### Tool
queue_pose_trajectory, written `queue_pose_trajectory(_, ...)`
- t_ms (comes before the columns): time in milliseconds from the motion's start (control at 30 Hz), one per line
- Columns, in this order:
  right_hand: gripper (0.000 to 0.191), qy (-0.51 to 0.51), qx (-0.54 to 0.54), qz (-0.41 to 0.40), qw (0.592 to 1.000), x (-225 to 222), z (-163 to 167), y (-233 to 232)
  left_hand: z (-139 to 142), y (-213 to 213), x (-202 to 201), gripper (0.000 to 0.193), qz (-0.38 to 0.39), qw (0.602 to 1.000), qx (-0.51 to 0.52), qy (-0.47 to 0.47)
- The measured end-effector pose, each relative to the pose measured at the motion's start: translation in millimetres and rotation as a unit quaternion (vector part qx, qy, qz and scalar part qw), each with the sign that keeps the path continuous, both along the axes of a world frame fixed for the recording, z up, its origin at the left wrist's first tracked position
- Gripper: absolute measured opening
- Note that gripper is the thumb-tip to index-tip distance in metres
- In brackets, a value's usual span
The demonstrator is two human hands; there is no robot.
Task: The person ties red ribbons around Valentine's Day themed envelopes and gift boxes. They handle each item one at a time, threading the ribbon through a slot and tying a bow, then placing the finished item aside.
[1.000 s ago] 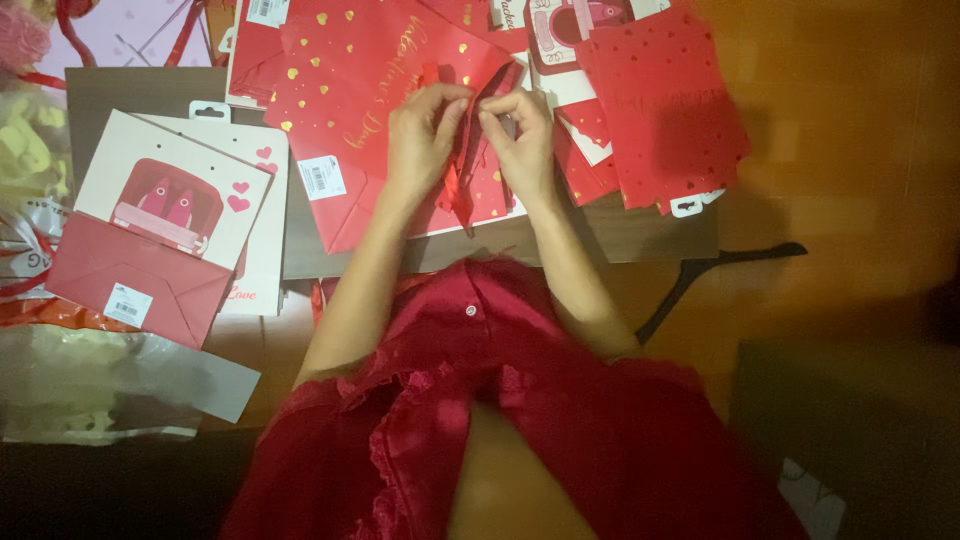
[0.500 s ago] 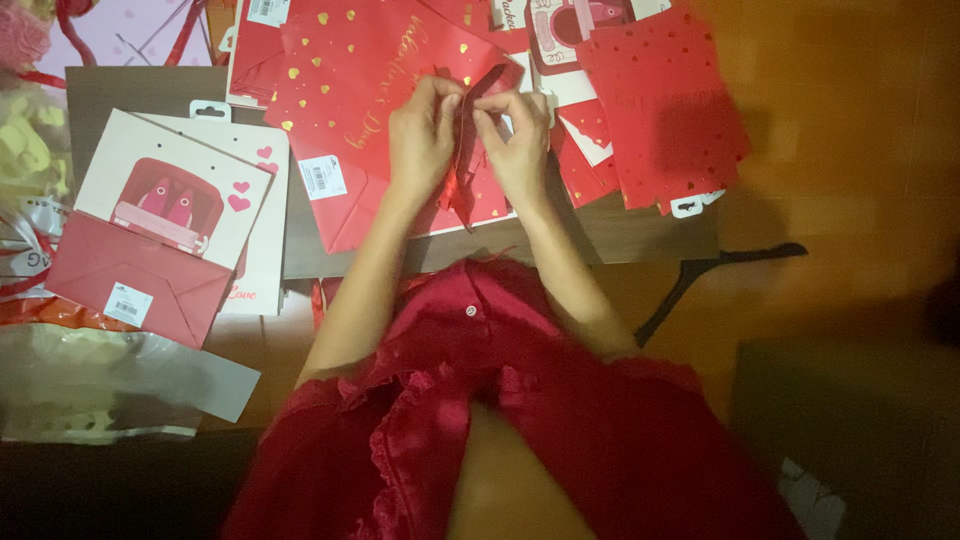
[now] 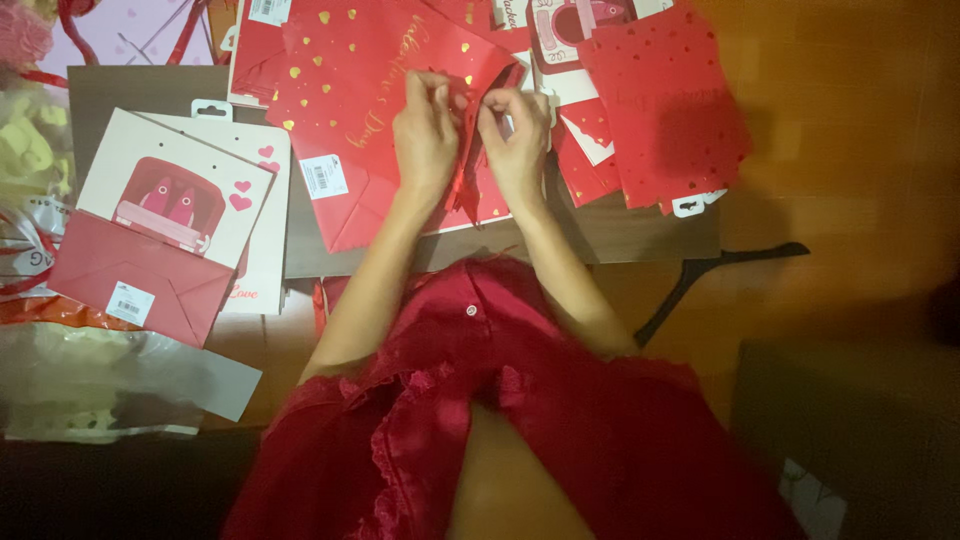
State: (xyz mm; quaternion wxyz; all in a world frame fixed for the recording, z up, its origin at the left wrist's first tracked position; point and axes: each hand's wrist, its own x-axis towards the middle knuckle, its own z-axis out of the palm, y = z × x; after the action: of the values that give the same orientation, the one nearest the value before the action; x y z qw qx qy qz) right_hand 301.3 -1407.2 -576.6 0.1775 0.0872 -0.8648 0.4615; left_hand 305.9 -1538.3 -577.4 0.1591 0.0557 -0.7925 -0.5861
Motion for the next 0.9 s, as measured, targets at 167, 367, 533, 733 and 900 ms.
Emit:
queue_pose_trajectory(167,0.011,-0.031,-0.009,0.039,0.999,7.7,7.5,11.1,16.7,-9.5,4.6,0.009,-0.044,0.988,0.142,-0.039)
queue_pose_trajectory(367,0.009,-0.058,-0.032,-0.004,0.998,2.2,10.9,13.2,47.9,-30.2,16.0,0.011,-0.161,0.985,-0.044,-0.042)
queue_pose_trajectory(533,0.008,0.001,-0.026,0.005,1.0,-0.9,15.3,17.6,71.7,-34.2,28.1,0.023,-0.222,0.955,-0.164,-0.104)
queue_pose_trajectory(733,0.006,0.008,-0.047,0.028,0.998,5.3,23.2,14.7,69.9,-35.4,27.3,0.018,-0.199,0.959,-0.198,-0.042)
queue_pose_trajectory(900,0.021,-0.052,-0.048,0.112,0.991,16.8,16.3,16.4,49.6,-34.3,23.4,0.017,-0.158,0.973,-0.17,-0.006)
